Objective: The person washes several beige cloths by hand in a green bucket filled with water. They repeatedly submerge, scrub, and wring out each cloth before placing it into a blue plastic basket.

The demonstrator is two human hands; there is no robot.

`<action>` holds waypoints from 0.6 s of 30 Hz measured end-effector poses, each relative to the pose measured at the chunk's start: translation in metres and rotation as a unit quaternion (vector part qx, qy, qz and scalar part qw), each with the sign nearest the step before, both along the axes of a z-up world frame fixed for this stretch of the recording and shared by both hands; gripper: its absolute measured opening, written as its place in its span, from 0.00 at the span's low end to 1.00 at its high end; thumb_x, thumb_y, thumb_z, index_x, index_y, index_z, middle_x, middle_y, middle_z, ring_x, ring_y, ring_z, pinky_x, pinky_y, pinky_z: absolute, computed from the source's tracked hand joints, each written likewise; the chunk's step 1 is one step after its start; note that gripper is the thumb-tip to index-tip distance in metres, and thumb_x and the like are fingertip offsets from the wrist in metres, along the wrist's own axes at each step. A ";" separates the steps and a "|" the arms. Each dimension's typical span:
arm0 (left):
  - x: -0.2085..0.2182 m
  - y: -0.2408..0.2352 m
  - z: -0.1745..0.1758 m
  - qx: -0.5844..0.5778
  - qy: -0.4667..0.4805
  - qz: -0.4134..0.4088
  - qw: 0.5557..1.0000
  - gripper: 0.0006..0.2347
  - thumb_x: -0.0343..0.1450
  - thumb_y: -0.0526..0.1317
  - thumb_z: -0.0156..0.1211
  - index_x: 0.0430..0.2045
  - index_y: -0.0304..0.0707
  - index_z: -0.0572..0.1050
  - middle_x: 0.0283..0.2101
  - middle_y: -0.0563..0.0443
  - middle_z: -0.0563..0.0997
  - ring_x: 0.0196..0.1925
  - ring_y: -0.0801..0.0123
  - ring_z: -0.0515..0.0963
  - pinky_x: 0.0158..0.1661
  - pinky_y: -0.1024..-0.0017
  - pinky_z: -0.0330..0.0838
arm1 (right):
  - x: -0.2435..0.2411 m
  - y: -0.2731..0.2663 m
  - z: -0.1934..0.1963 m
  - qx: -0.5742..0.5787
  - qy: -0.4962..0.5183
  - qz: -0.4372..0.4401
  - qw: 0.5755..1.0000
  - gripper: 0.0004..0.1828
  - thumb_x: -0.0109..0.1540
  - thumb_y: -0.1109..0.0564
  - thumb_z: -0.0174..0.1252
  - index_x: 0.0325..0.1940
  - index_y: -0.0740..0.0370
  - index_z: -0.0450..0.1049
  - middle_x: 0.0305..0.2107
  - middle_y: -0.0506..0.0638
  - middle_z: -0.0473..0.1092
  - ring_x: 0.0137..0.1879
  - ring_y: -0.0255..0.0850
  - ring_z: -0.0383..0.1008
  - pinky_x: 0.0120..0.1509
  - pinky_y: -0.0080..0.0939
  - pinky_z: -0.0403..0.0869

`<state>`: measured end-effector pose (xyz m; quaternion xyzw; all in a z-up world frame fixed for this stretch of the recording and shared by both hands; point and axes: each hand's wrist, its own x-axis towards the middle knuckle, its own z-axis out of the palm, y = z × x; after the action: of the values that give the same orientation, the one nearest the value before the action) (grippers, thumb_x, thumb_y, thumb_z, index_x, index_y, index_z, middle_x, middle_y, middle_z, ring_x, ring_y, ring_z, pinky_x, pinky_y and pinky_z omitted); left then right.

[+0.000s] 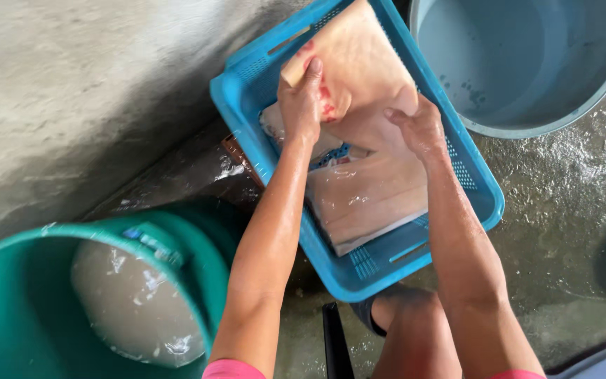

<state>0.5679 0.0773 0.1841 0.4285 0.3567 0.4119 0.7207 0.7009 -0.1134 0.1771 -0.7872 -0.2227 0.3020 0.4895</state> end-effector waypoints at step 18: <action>0.027 -0.055 -0.241 0.161 0.448 -0.266 0.838 0.49 0.58 0.37 0.73 0.71 0.31 0.41 0.67 0.31 0.65 0.67 0.45 0.69 0.66 0.67 0.62 | -0.034 0.035 -0.200 -0.477 -0.259 0.269 0.796 0.39 0.64 0.47 0.50 0.78 0.45 0.47 0.77 0.55 0.41 0.77 0.59 0.43 0.68 0.71 0.52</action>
<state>0.5949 0.0227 -0.0566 0.7546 0.4420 0.0190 0.4846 0.6669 -0.0780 -0.0227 -0.8780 -0.3721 0.2742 -0.1246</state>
